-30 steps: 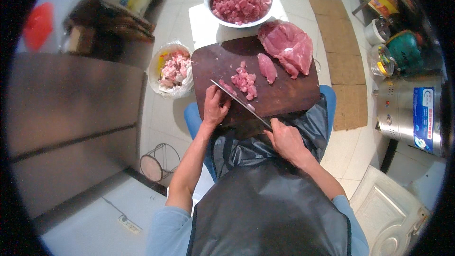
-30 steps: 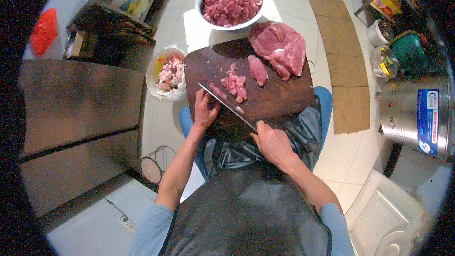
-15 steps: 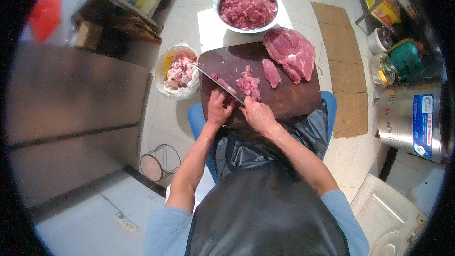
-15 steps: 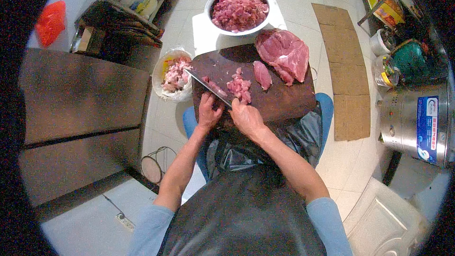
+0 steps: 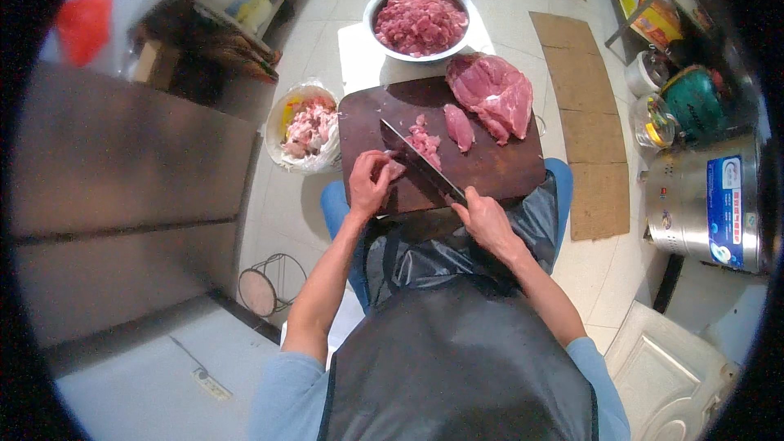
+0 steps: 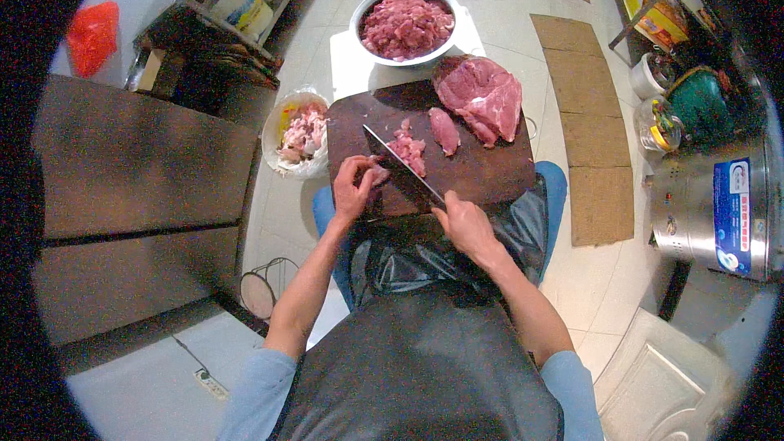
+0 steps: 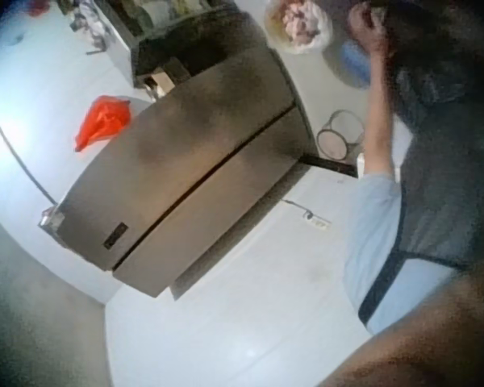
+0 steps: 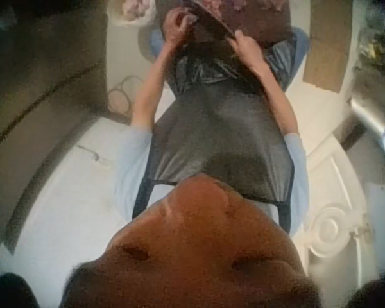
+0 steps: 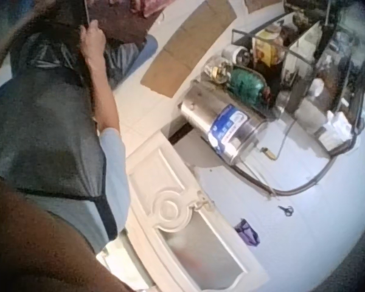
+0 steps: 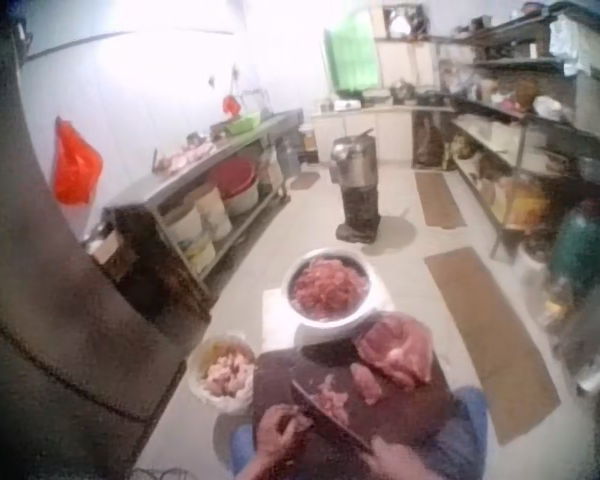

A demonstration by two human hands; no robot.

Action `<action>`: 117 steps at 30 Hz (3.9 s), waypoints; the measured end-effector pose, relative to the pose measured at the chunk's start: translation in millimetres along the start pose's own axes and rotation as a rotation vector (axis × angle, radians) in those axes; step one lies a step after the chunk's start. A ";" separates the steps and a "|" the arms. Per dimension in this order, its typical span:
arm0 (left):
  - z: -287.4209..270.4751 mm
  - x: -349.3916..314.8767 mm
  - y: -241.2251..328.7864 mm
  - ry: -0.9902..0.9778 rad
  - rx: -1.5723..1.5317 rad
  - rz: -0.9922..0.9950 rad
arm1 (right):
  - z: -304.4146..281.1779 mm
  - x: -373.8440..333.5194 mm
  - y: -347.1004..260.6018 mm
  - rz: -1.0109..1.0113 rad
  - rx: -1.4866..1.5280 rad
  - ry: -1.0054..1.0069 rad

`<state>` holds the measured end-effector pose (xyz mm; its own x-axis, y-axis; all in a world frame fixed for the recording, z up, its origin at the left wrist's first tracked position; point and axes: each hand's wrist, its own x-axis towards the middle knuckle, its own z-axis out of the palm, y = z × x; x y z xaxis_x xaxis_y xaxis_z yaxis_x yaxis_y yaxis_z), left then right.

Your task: The person uses a large cleaver to slice a piece of raw meat into smaller chunks on a wooden cutting board. They repeatedly cut the meat and transfer the pieces into a white bowl. The person also wipes the blade of the cleaver with a white cloth during the process.

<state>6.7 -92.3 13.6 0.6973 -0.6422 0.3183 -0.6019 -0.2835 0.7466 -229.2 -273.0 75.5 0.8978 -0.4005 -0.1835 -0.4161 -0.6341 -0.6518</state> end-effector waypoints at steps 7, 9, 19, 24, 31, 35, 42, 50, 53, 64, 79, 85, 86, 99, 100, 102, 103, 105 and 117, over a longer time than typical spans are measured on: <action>6.7 42.7 -8.9 0.046 0.161 -0.164 | 30.9 51.6 -23.5 -0.030 0.032 0.086; 10.0 54.6 -14.2 -0.020 0.261 -0.227 | 23.0 58.0 -33.6 -0.013 0.058 0.088; 8.3 69.4 -44.2 0.029 0.156 -0.170 | 19.4 23.5 -2.5 0.019 0.084 0.106; 10.0 68.1 -32.8 0.023 0.055 -0.187 | 21.7 27.9 -14.3 0.048 0.041 0.085; 22.9 69.0 -42.4 -0.001 0.215 -0.053 | 19.8 68.9 -51.1 0.008 -0.017 0.055; 24.3 66.6 -48.4 0.011 0.207 -0.045 | 20.3 78.4 -50.0 -0.028 -0.007 0.075; 19.3 68.7 -57.2 0.034 0.257 -0.101 | 9.6 3.4 -1.1 0.039 -0.005 0.013; -7.1 59.3 -44.8 -0.002 -0.029 -0.218 | -7.6 -16.3 4.8 0.018 0.102 0.057; -10.4 48.5 -46.5 0.023 0.039 -0.112 | -3.5 2.3 -13.1 -0.001 0.118 0.062; -14.8 55.8 -50.0 -0.011 0.228 0.180 | 10.0 38.6 -28.6 -0.035 -0.065 0.072; -18.9 61.0 -39.1 -0.054 0.267 0.269 | 9.9 39.6 -30.8 -0.091 -0.078 0.067; -17.3 65.1 -42.4 -0.082 0.306 0.289 | 6.6 34.5 -35.7 -0.088 -0.097 0.055; -16.4 65.1 -42.0 -0.074 0.285 0.298 | 5.9 32.3 -35.8 -0.089 -0.103 0.046; -12.3 61.0 -42.6 -0.065 0.157 0.213 | 27.8 99.1 -60.6 -0.078 -0.081 -0.004; -12.3 62.9 -38.7 -0.080 0.149 0.220 | 30.8 104.0 -59.7 -0.084 -0.089 -0.003; -17.2 59.9 -40.4 -0.126 0.177 0.172 | 28.1 97.2 -55.9 -0.096 -0.080 0.019; -19.7 60.8 -41.9 -0.114 0.194 0.162 | 24.2 89.9 -52.0 -0.099 -0.075 0.032; -19.6 58.4 -48.0 -0.080 0.219 0.130 | 8.7 62.9 -45.4 -0.024 -0.069 -0.030; 13.6 113.0 -35.6 -0.115 0.051 -0.118 | -15.2 -43.7 10.1 0.070 0.061 0.010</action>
<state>101.6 -164.5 15.1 0.7167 -0.6790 0.1591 -0.5396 -0.3954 0.7433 -274.8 -271.9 88.1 0.8650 -0.4495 -0.2231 -0.4682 -0.5629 -0.6812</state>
